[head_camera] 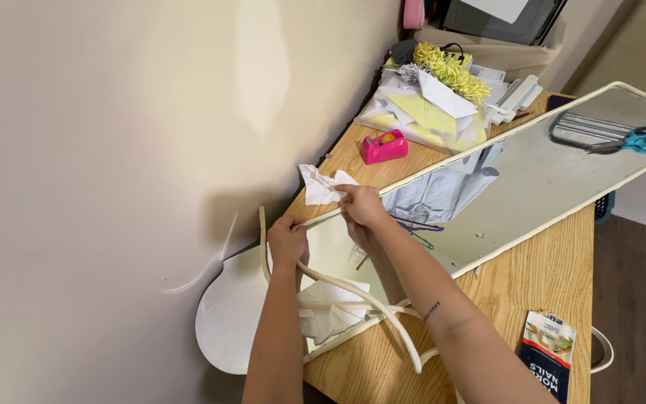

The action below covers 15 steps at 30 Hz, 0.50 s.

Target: The person attaches a white cord to the edge of a long mirror lying on a wooden table. They repeatedly pick up small adhesive pads, peel off backing, and press the cord onto the mirror edge, adjusting placement and wiping the surface with a tissue. The cord is gradually secured along the mirror's length.

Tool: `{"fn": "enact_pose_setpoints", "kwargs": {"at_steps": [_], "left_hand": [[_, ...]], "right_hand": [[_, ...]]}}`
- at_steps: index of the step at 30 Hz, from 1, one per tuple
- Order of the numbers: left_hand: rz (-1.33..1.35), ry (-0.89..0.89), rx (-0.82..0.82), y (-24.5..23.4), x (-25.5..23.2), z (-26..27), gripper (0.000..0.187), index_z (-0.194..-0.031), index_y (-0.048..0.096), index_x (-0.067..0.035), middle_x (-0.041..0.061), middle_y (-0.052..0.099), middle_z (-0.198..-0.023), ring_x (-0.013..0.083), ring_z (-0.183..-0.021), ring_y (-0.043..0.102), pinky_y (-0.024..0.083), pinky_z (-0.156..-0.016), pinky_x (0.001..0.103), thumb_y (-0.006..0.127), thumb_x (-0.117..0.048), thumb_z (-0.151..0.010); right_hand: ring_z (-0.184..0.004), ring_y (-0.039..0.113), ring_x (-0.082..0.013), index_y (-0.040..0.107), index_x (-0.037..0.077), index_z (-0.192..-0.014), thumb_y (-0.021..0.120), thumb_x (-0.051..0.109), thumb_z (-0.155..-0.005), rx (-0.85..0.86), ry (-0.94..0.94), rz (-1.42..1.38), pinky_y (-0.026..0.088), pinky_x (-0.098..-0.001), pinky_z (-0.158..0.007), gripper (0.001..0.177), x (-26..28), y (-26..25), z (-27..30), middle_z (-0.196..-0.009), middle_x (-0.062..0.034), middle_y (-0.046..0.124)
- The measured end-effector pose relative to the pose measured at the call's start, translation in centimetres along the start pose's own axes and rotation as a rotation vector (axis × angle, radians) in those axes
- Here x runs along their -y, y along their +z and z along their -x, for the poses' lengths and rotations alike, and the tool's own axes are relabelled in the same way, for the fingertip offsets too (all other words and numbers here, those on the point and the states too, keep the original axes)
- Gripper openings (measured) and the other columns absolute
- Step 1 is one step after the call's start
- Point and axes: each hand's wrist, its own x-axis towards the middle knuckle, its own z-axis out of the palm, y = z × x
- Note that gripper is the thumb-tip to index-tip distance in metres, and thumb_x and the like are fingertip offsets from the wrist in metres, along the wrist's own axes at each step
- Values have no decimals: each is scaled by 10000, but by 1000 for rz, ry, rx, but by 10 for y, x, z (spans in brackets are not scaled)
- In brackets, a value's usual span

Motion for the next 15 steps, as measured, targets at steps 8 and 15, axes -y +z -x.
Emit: {"fn": "enact_pose_setpoints", "kwargs": {"at_steps": [8,15], "left_hand": [[-33,43,13,-2,-3,3,164,-947,785,-48,141,743,-1017,296,-920,724,568,-856,364,713,-103,-811],[-33,88,-53,0,-5,6,132,-953,774,-29,137,733,-1017,304,-927,710,559,-868,371,701,-80,-856]], "right_hand": [[-777,753,-226,751,160,-1215,722,2,-758,-62,-141,129,548,-374,-829,484,-6,17,-1,-830,-57,788],[-791,768,-212,755,179,-1202,708,29,-740,-42,-59,-4,592,-327,-836,488,-7,23,4,-852,-37,783]]}}
